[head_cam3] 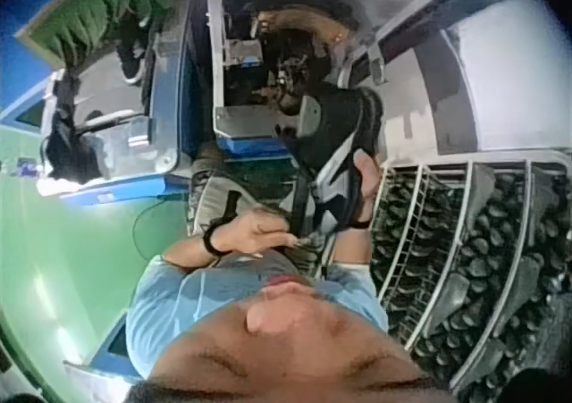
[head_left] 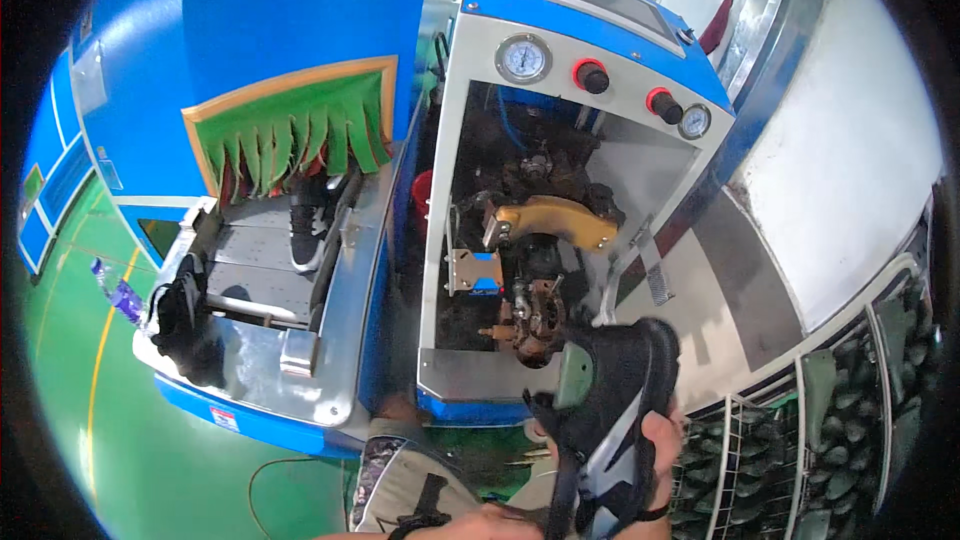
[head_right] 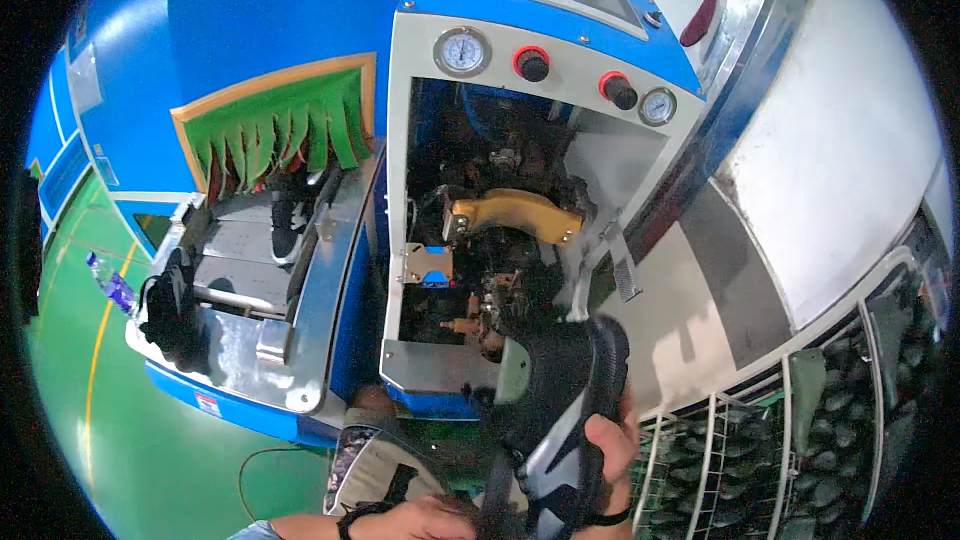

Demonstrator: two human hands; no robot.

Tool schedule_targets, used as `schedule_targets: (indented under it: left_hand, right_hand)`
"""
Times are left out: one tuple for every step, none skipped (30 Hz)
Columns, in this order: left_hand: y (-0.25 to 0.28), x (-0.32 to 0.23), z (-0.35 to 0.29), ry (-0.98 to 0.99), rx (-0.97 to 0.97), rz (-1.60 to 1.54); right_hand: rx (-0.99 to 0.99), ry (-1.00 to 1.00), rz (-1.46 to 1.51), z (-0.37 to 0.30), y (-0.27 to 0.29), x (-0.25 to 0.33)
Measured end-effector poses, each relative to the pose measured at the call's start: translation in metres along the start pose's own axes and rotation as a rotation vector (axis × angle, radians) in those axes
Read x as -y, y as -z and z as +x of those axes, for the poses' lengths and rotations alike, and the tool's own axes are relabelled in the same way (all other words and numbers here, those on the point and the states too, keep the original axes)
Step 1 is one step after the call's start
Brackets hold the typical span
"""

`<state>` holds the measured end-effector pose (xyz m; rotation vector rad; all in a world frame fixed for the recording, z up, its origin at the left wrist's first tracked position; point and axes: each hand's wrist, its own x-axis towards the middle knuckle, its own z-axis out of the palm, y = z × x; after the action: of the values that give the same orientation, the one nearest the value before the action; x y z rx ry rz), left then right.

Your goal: The person is placing shoes into a heat-setting machine, removing them, and then inserting shoe lasts into the shoes.

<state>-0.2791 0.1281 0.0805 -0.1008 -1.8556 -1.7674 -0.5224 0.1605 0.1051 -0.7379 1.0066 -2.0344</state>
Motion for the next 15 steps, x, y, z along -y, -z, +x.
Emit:
schedule_targets:
  left_hand:
    - [0.009,0.018,-0.008,-0.203,-0.047,0.350]
    - [0.024,-0.003,0.004,0.247,-0.127,0.158]
    - [0.038,0.005,0.008,0.369,-0.228,0.042]
    - [0.048,0.017,0.012,0.494,-0.327,-0.080]
    - [0.055,0.025,0.016,0.535,-0.414,-0.239]
    - [0.062,0.034,0.023,0.573,-0.503,-0.402]
    - [0.068,0.043,0.028,0.547,-0.512,-0.504]
    - [0.073,0.049,0.035,0.526,-0.535,-0.520]
    - [0.078,0.057,0.042,0.507,-0.541,-0.575]
    - [0.082,0.066,0.048,0.489,-0.548,-0.629]
    - [0.084,0.072,0.053,0.480,-0.540,-0.648]
    - [0.087,0.078,0.059,0.485,-0.545,-0.746]
    - [0.090,0.082,0.061,0.490,-0.553,-0.839]
    - [0.092,0.084,0.062,0.484,-0.550,-0.851]
    - [0.093,0.084,0.062,0.514,-0.510,-0.991]
  right_hand:
    - [0.173,0.037,-0.282,0.017,-0.018,0.024]
    - [0.219,0.142,-0.492,0.031,-0.031,0.039]
    - [0.266,0.134,-0.633,0.046,-0.050,0.053]
    - [0.258,0.122,-0.738,0.057,-0.070,0.062]
    - [0.259,0.087,-0.775,0.071,-0.080,0.065]
    - [0.264,0.051,-0.814,0.087,-0.088,0.068]
    - [0.283,0.033,-0.853,0.104,-0.092,0.067]
    - [0.303,0.014,-0.892,0.119,-0.096,0.063]
    - [0.294,-0.008,-1.018,0.130,-0.104,0.064]
    - [0.297,-0.013,-1.037,0.141,-0.112,0.061]
    - [0.372,-0.041,-1.232,0.152,-0.118,0.059]
    - [0.448,-0.072,-1.424,0.161,-0.119,0.057]
    - [0.590,0.022,-1.582,0.170,-0.119,0.048]
    - [0.547,-0.166,-1.621,0.175,-0.121,0.042]
    - [0.529,-0.181,-1.652,0.176,-0.126,0.042]
